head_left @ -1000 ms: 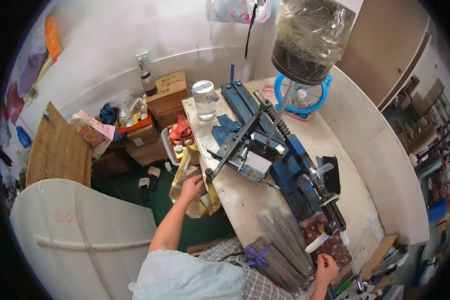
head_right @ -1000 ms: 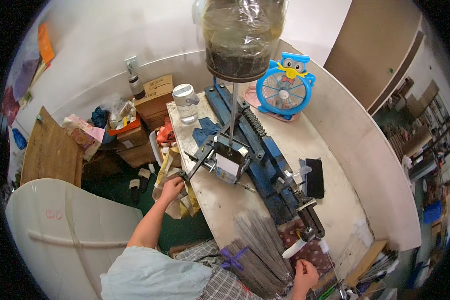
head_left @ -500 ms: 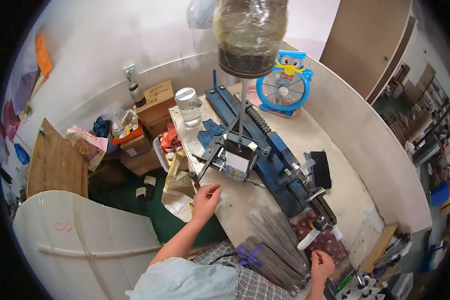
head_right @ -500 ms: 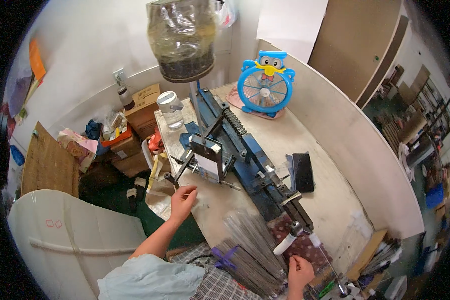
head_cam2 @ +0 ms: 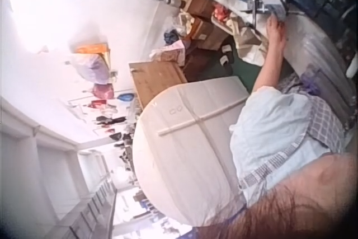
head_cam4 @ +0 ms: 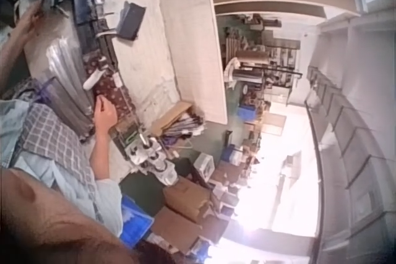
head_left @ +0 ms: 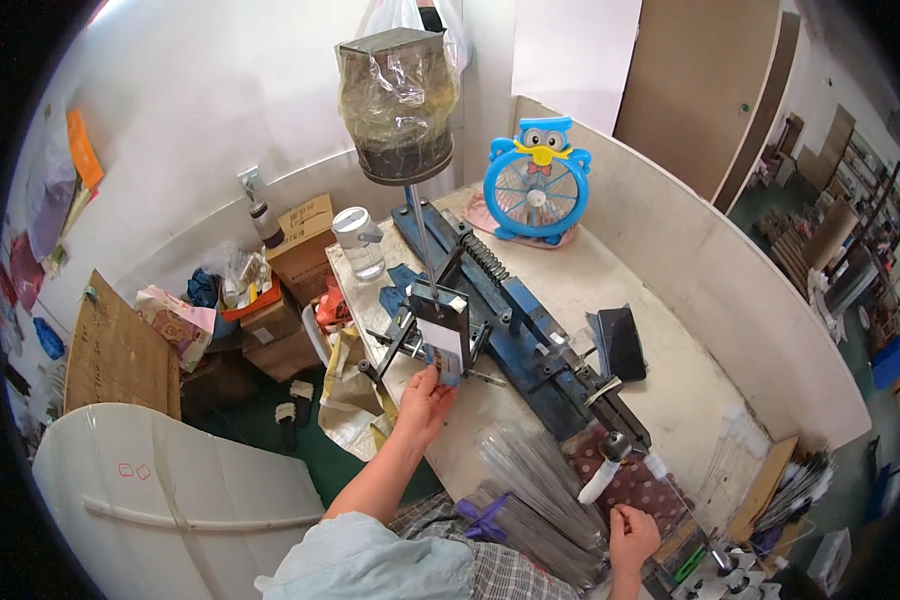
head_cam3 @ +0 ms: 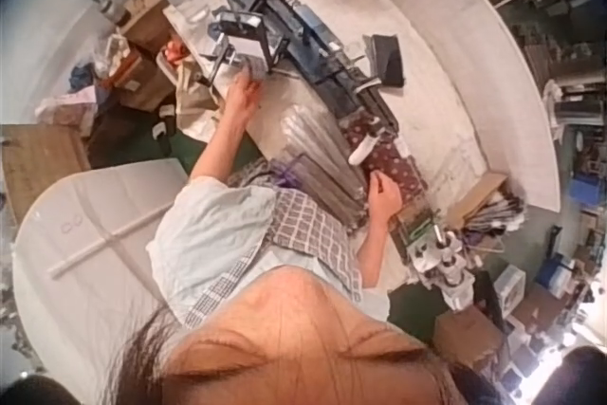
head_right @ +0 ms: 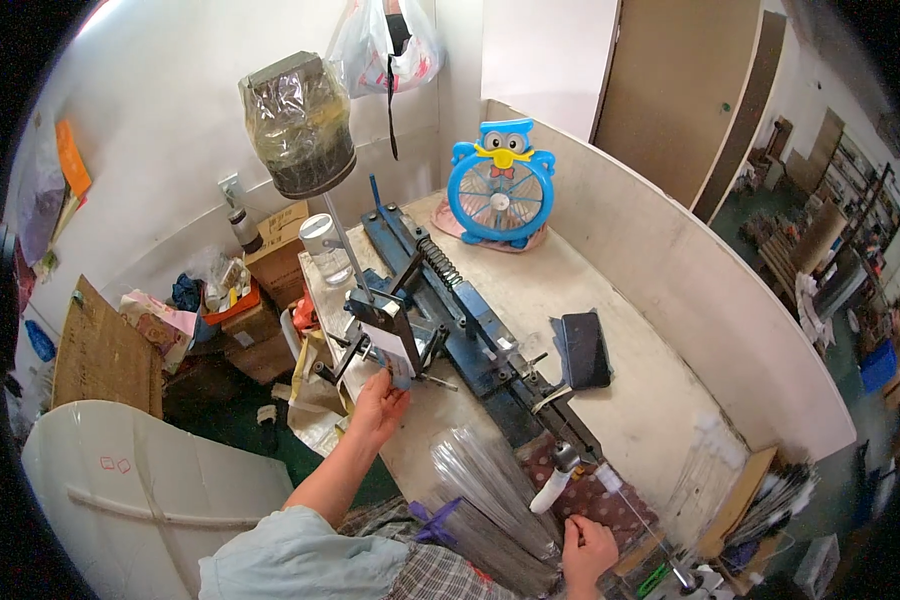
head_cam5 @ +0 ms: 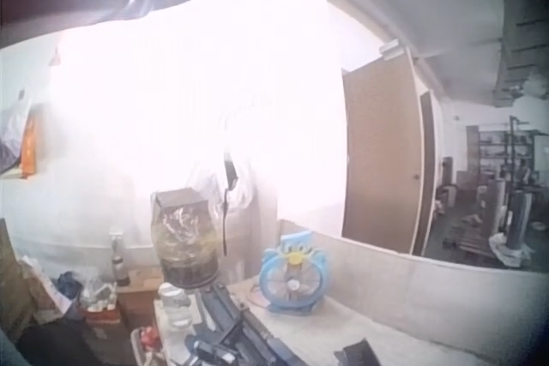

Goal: Assembling small mechanical components for hygiene products at an industrial workstation.

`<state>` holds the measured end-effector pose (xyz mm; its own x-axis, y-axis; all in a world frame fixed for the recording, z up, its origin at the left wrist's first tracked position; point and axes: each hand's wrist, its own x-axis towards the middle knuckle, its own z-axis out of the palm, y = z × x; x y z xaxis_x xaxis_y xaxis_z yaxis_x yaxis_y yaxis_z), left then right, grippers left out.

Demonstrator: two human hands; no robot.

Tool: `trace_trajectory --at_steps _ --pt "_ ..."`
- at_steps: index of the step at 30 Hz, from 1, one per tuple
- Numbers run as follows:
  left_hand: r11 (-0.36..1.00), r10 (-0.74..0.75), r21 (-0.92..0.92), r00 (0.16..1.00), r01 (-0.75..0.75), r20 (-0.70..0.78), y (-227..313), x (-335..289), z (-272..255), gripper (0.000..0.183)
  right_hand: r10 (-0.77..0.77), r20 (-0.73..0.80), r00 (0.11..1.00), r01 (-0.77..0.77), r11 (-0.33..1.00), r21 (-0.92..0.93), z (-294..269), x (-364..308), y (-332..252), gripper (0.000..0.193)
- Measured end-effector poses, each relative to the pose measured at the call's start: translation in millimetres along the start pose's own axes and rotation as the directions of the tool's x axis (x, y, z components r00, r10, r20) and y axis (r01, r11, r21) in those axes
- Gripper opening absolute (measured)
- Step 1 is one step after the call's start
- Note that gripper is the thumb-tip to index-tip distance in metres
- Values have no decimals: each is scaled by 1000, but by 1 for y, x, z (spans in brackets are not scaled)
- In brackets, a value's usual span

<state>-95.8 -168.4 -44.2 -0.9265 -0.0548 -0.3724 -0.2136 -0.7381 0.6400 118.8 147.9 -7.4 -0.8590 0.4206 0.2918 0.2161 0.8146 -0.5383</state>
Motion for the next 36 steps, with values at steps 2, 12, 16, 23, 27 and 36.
trace_trajectory --at_steps 2,12,16,23,27,36 --pt "1000 2 -10 1000 -2 -22 0 -7 3 22 -28 11 1000 28 1000 -14 -1 1 0 9" --pt "986 160 60 982 -155 -96 -17 15 4 22 -20 -7 1000 20 1000 -21 6 1 3 10" --pt "995 88 49 988 -82 -126 -2 3 15 37 -5 3 1000 5 1000 -27 5 1 6 9" --pt "939 341 172 876 -298 -342 29 3 -16 41 36 106 994 -39 999 29 -13 -1 -13 9" --pt "524 677 791 718 -317 -161 93 46 -79 25 -36 285 958 35 999 9 -32 5 -27 10" --pt "704 520 630 842 -327 -144 31 14 -36 30 47 490 871 -103 991 87 -52 11 -30 19"
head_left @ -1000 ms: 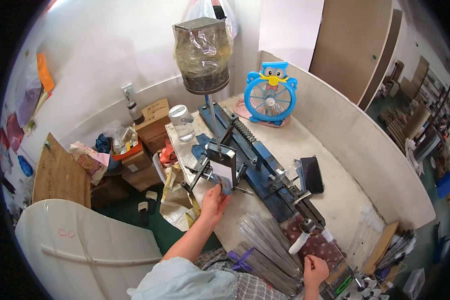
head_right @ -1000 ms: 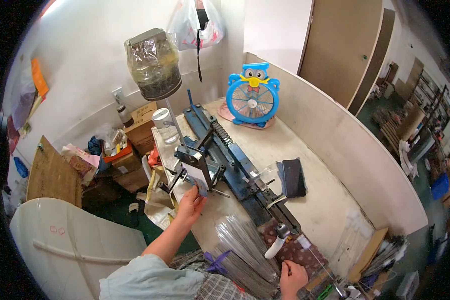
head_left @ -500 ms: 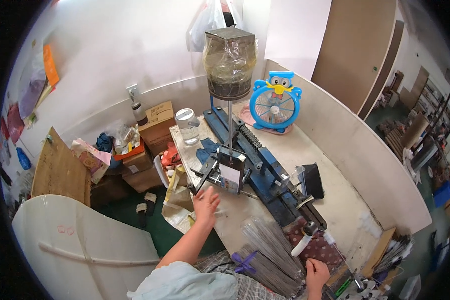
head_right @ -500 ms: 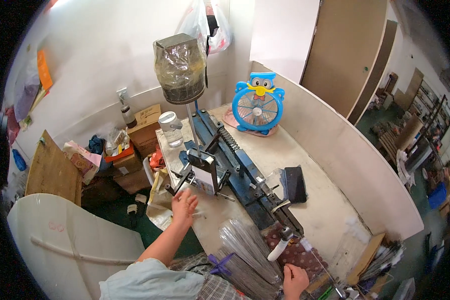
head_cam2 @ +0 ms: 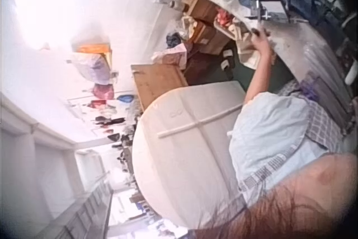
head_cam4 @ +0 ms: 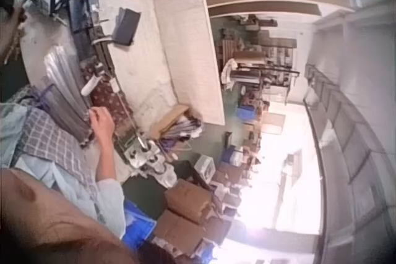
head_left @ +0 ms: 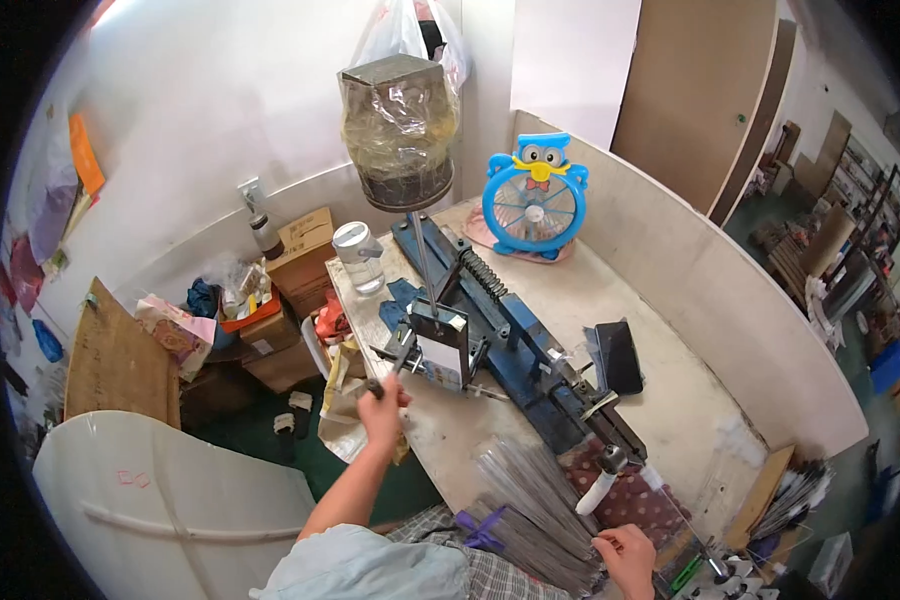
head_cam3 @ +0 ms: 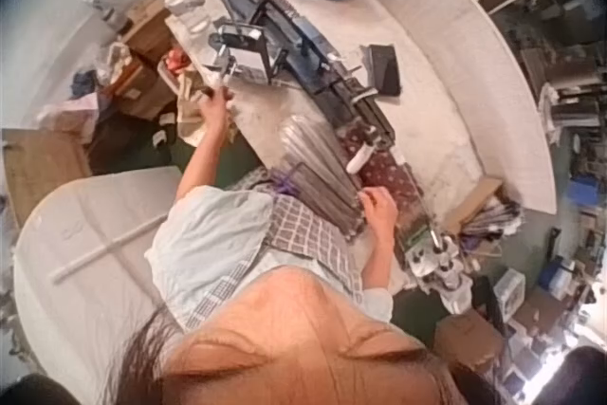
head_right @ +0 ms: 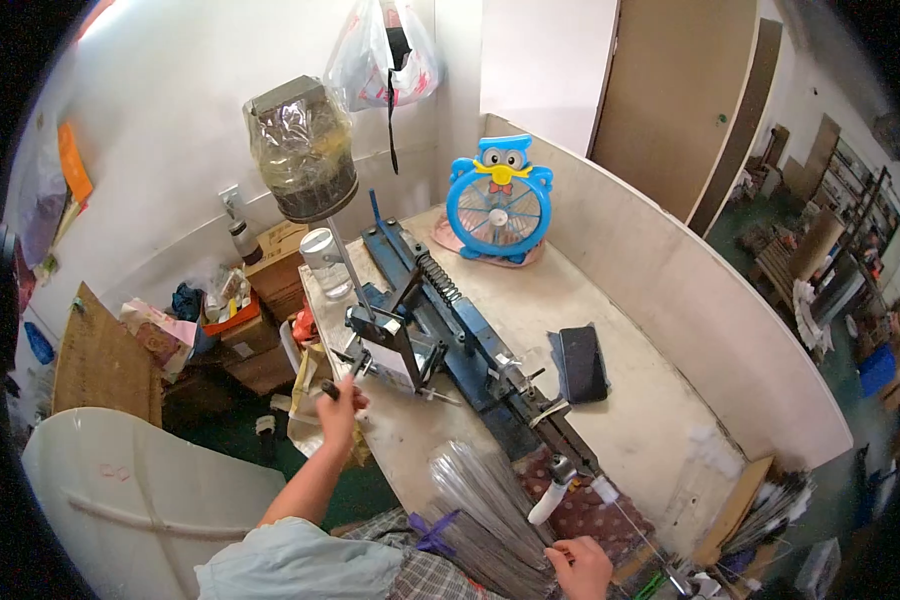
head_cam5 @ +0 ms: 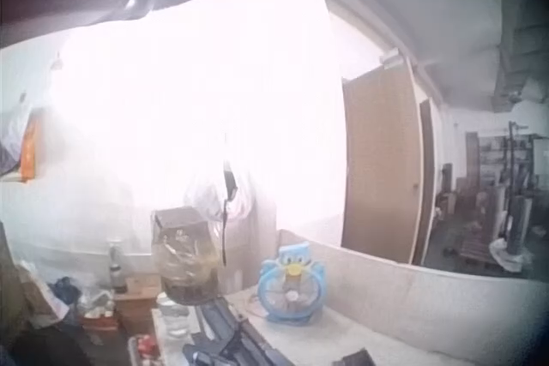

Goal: Assembling small mechanical components for hygiene products at an industrial workstation.

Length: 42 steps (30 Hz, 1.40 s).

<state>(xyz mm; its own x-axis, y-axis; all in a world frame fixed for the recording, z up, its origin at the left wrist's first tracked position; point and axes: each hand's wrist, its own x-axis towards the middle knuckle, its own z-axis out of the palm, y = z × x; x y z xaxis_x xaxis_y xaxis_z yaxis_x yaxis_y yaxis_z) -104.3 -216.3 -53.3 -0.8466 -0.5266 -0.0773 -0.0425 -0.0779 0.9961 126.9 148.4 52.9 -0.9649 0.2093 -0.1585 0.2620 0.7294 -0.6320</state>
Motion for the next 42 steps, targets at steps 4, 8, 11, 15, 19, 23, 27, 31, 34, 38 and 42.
trace_trajectory --at_steps 4,8,11,15,19,23,27,31,34,38,42 --pt "818 -465 -305 873 487 146 35 -49 21 28 -74 -9 997 74 997 -15 -1 5 -3 21" --pt "989 -5 -138 954 48 299 37 -65 30 24 18 -85 996 -15 999 35 8 8 1 12" --pt "802 455 280 843 -528 287 65 -59 39 29 -34 -134 990 36 999 14 11 7 6 11" --pt "483 543 614 764 -625 350 84 -56 39 34 -40 -135 990 42 999 13 12 8 8 10" --pt "386 469 730 801 -564 371 85 -49 38 35 -63 -143 988 61 998 -18 11 8 6 9" --pt "330 519 704 744 -628 420 82 -41 36 25 -74 -133 988 68 996 -49 10 10 8 10" --pt "326 551 685 720 -651 422 83 -40 39 14 -48 -143 989 43 998 -39 12 10 7 11" --pt "352 593 636 689 -687 417 88 -40 40 12 -45 -157 987 38 998 -47 12 11 5 10" --pt "350 665 570 626 -743 407 86 -36 41 11 -59 -171 983 50 997 -58 15 11 8 10" --pt "387 700 506 603 -771 382 83 -32 41 11 -25 -167 986 16 998 -54 16 14 3 10" --pt "379 742 407 536 -831 403 84 -40 30 14 24 -160 987 -31 999 -44 18 14 5 10"
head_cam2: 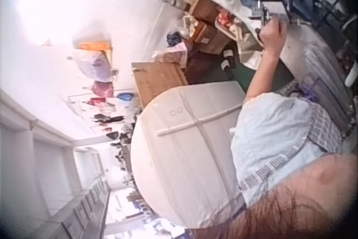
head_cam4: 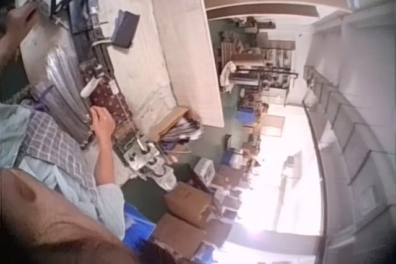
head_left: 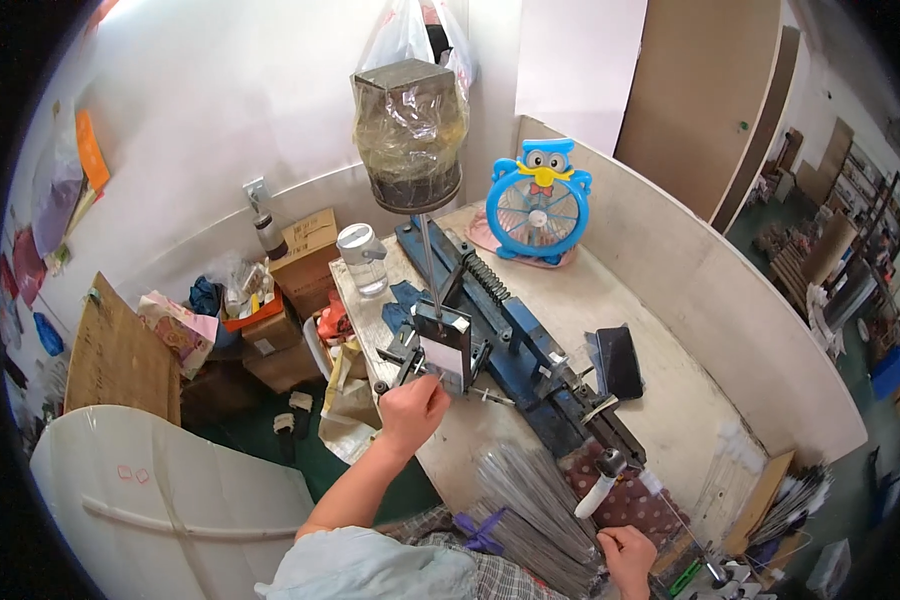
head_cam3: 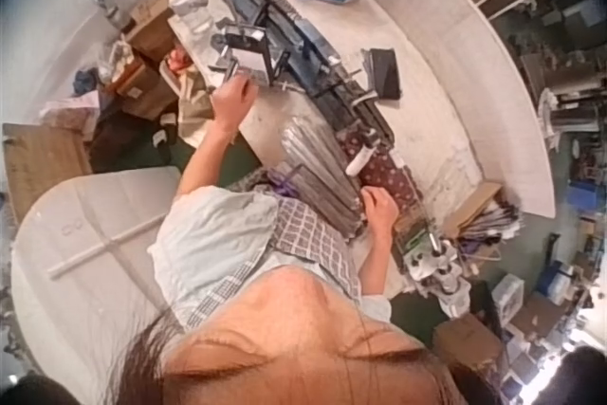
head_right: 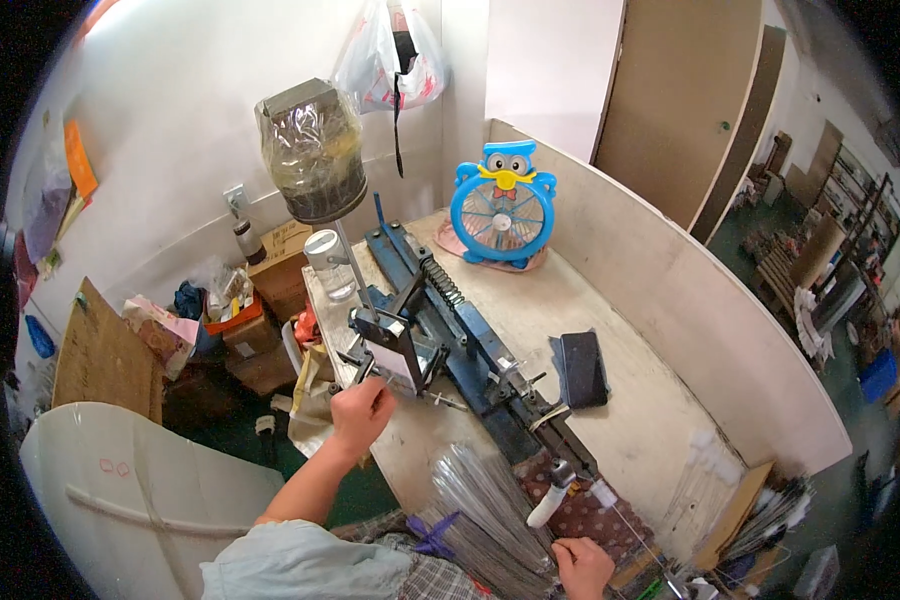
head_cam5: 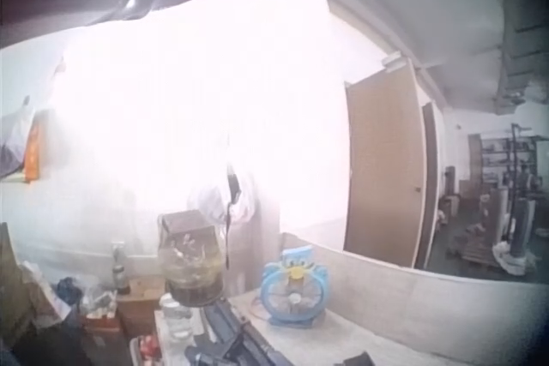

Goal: Assembling small mechanical components for hygiene products at an industrial workstation.

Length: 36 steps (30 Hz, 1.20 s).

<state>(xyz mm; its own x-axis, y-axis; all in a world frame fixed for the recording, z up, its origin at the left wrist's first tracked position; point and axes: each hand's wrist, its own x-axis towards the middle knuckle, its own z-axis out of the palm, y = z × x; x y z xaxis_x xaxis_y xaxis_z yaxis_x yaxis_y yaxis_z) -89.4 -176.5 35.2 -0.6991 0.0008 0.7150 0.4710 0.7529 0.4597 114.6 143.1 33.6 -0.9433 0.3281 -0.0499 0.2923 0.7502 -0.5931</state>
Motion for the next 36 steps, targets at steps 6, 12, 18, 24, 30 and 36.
trace_trajectory --at_steps 6,12,18,24,30,36 --pt "961 -217 162 975 222 -49 -57 -66 -41 11 -37 12 999 37 999 -10 3 0 16 10" --pt "755 -536 514 835 406 127 -132 -108 -42 21 -31 136 990 26 999 36 -7 -8 4 17" --pt "689 -654 649 661 322 367 -131 -76 -32 36 -99 3 995 99 988 -117 -9 -12 9 12" --pt "915 -358 -41 853 402 379 -32 -70 -27 22 40 -21 999 -38 997 69 -16 -7 -4 14" --pt "53 -199 -370 373 927 906 130 -71 54 47 -45 122 992 46 999 -10 -7 -12 14 14" --pt "-325 -13 78 -87 943 996 233 -48 61 16 -24 41 999 24 1000 -12 -15 -9 25 9"
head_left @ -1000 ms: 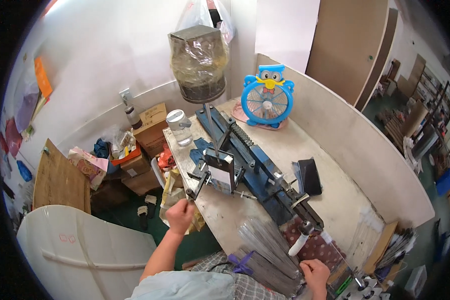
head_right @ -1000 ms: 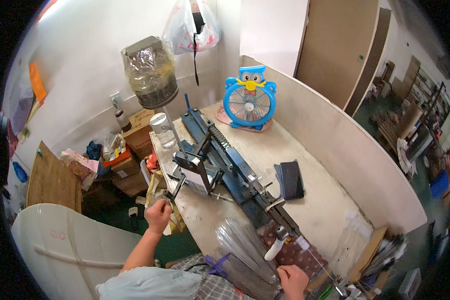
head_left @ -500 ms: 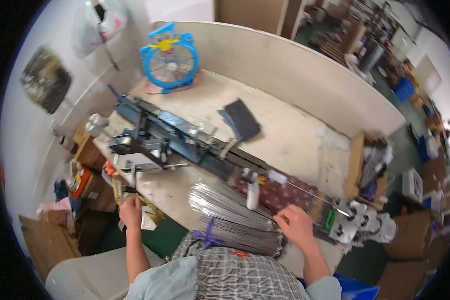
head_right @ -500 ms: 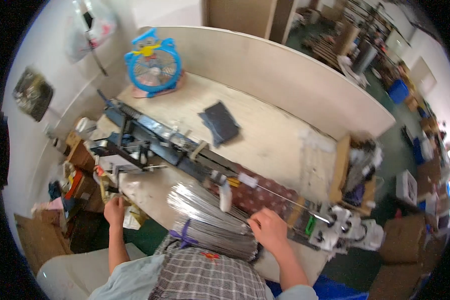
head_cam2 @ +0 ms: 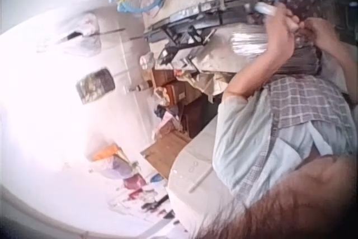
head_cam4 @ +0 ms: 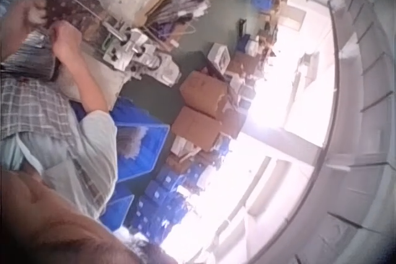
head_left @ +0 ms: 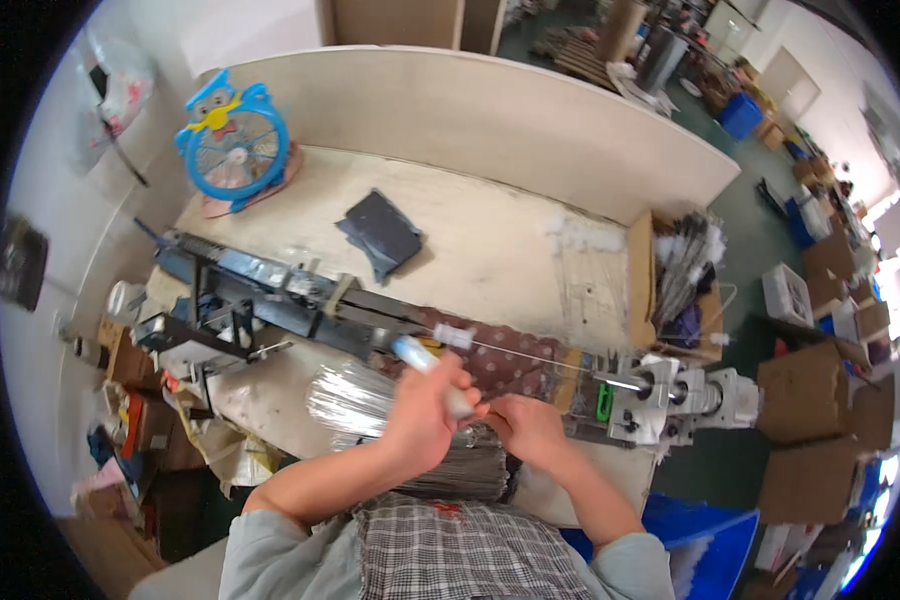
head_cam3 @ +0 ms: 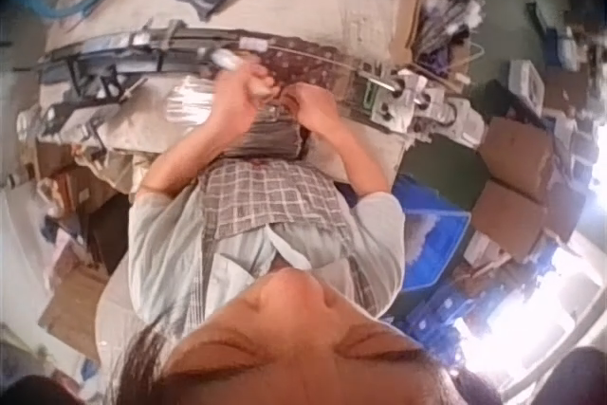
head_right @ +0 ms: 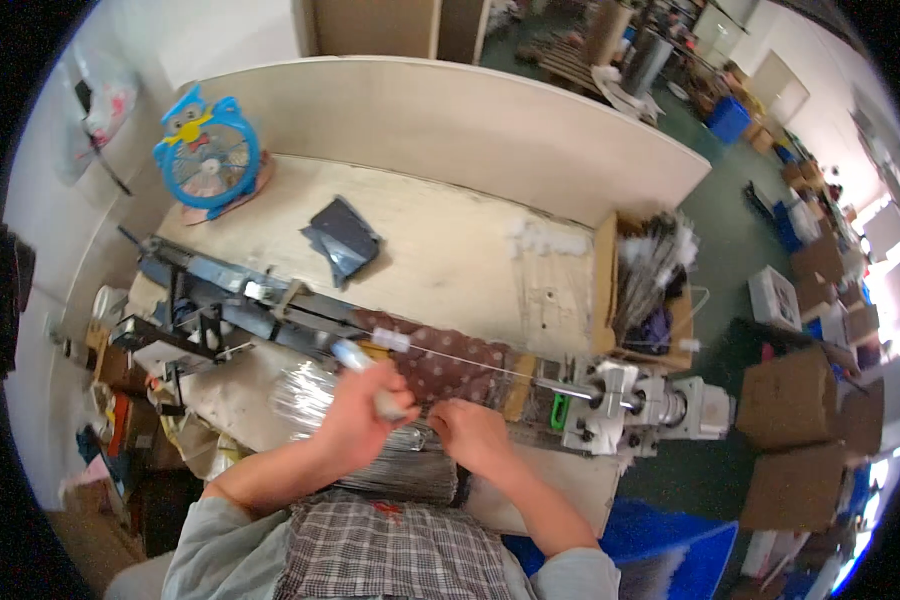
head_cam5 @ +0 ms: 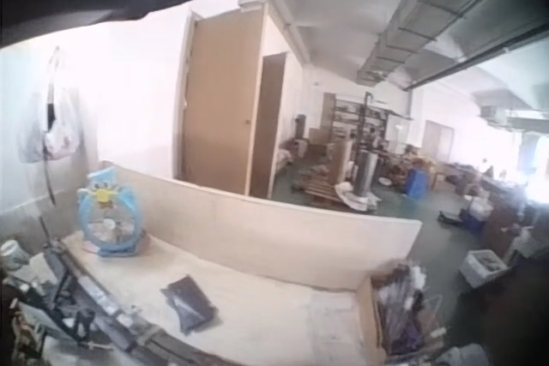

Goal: Assembling small mechanical components for hygiene products at an industrial workstation.

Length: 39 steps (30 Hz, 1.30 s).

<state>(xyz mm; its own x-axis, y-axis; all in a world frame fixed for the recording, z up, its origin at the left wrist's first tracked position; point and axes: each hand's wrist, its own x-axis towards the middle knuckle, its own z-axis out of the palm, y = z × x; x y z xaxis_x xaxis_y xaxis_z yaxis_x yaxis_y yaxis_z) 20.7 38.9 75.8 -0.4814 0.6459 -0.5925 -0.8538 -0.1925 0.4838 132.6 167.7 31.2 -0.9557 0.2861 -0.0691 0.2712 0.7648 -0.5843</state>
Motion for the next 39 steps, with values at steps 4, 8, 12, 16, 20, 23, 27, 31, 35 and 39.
trace_trajectory --at_steps 4,8,12,16,20,23,27,31,35,39 --pt "816 -231 -400 869 418 436 91 -34 -25 38 4 -144 990 -12 999 -51 -16 -12 -8 4" --pt "1000 -19 11 991 18 130 50 -42 -50 41 -94 -154 984 76 990 -118 -13 -11 1 10" --pt "798 -35 470 751 -376 659 23 -18 -1 21 -133 -8 991 128 964 -233 -25 -21 -1 8" --pt "135 227 495 513 -858 828 -43 56 58 19 -153 -81 985 127 957 -261 -17 -34 4 18" --pt "-99 199 587 562 -804 803 -63 87 75 16 -39 81 996 67 927 -370 -25 -48 7 24" --pt "-375 70 528 544 -762 836 -54 97 94 12 -25 -44 999 8 937 -349 -32 -60 6 24" --pt "-629 -189 162 352 -761 917 -53 158 116 15 -155 -64 986 118 911 -395 -37 -49 -1 18" --pt "-720 -31 142 236 -679 971 -39 151 98 19 -350 -63 935 243 756 -608 -56 -43 -1 13" --pt "-646 129 256 228 -719 965 26 34 75 21 -439 -110 892 279 725 -630 -89 -33 13 18" --pt "-632 282 235 63 -738 957 61 -37 41 20 -327 -172 929 118 705 -699 -110 -5 30 14"
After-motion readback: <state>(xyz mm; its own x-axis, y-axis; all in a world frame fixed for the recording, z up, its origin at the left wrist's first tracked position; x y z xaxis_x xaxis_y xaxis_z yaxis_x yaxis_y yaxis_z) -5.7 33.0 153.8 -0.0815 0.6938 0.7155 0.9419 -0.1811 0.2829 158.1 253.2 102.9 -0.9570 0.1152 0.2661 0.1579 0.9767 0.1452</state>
